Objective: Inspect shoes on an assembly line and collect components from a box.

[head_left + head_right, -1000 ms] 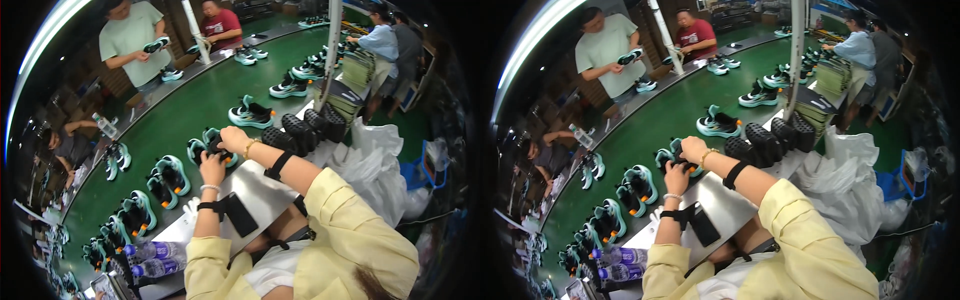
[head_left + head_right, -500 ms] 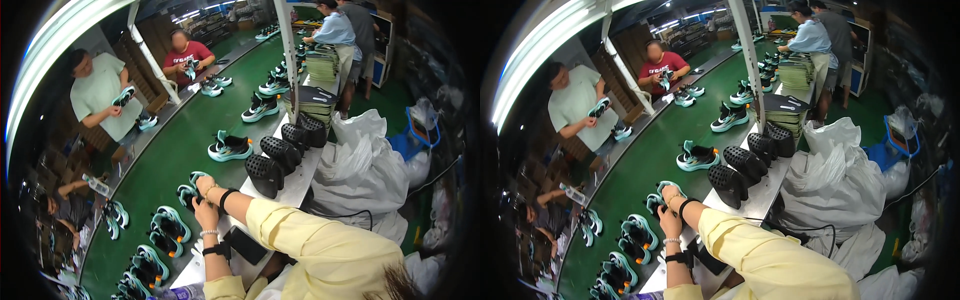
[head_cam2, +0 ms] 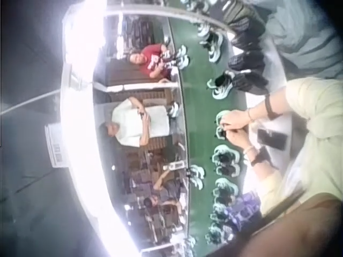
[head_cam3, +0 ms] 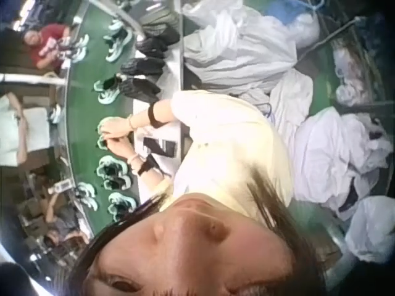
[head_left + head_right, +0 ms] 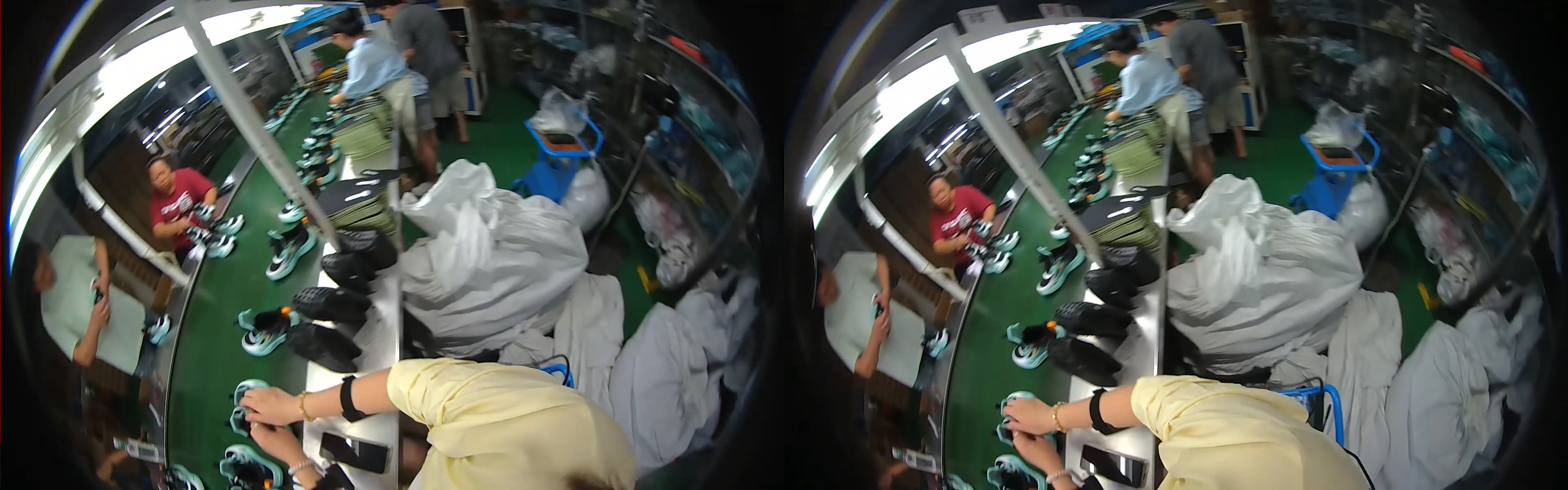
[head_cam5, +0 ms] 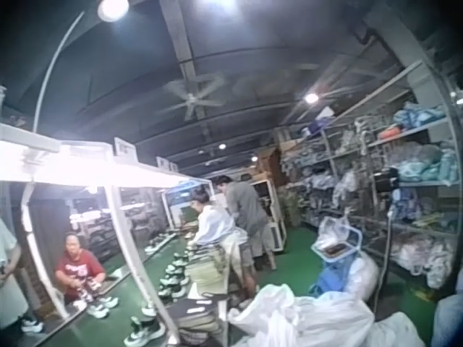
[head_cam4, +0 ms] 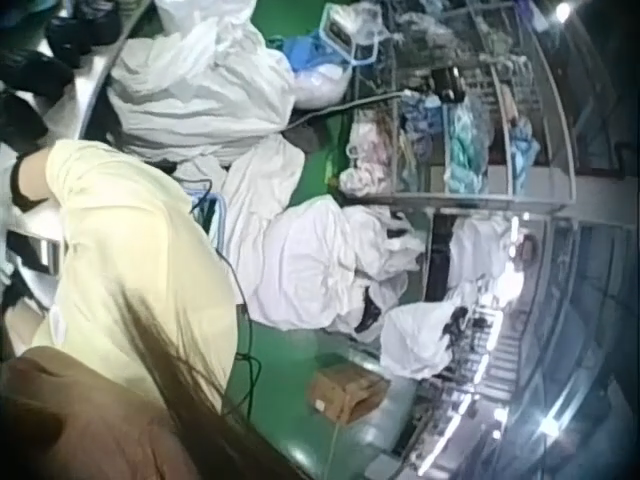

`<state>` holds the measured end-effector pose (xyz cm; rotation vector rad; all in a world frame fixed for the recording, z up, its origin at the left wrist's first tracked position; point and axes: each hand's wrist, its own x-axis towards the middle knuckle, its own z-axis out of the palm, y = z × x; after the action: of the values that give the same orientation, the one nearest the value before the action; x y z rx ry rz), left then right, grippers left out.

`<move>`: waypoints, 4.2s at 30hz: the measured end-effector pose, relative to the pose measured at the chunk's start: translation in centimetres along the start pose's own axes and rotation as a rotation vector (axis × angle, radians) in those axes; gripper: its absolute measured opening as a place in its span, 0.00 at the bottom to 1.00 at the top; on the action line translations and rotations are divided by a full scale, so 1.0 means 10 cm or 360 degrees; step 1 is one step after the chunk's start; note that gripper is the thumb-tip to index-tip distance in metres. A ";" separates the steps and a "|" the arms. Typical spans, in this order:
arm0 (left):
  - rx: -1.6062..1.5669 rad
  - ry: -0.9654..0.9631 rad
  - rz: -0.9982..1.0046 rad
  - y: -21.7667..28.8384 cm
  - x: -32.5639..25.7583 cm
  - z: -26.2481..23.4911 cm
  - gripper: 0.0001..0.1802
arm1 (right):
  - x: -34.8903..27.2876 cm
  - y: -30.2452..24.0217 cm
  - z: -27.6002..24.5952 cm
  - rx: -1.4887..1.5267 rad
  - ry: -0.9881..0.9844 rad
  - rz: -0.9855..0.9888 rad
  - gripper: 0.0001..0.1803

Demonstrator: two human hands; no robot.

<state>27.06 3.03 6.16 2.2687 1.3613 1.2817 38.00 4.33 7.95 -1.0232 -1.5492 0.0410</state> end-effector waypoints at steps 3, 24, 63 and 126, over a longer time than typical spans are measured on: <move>-0.0465 -0.0011 -0.0213 0.91 -0.03 -0.16 0.21 | -0.03 -0.14 -0.58 0.0826 -0.0217 0.0822 0.19; -0.1953 -0.0393 -0.0395 1.45 -0.21 0.28 0.15 | -0.37 -0.36 -2.26 0.0547 -0.0276 0.0699 0.26; 0.0081 -0.0208 -0.0353 -0.11 0.76 0.44 0.16 | 0.75 -0.08 -1.65 -0.1053 -0.1057 0.0293 0.32; 0.0719 -0.0267 -0.0791 -0.66 0.67 1.02 0.36 | 1.81 3.35 -1.71 -0.0605 -0.1929 0.0564 0.16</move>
<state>32.07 14.50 0.21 2.0117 2.1333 0.6579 72.93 27.13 8.46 -1.7241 -2.4741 0.7557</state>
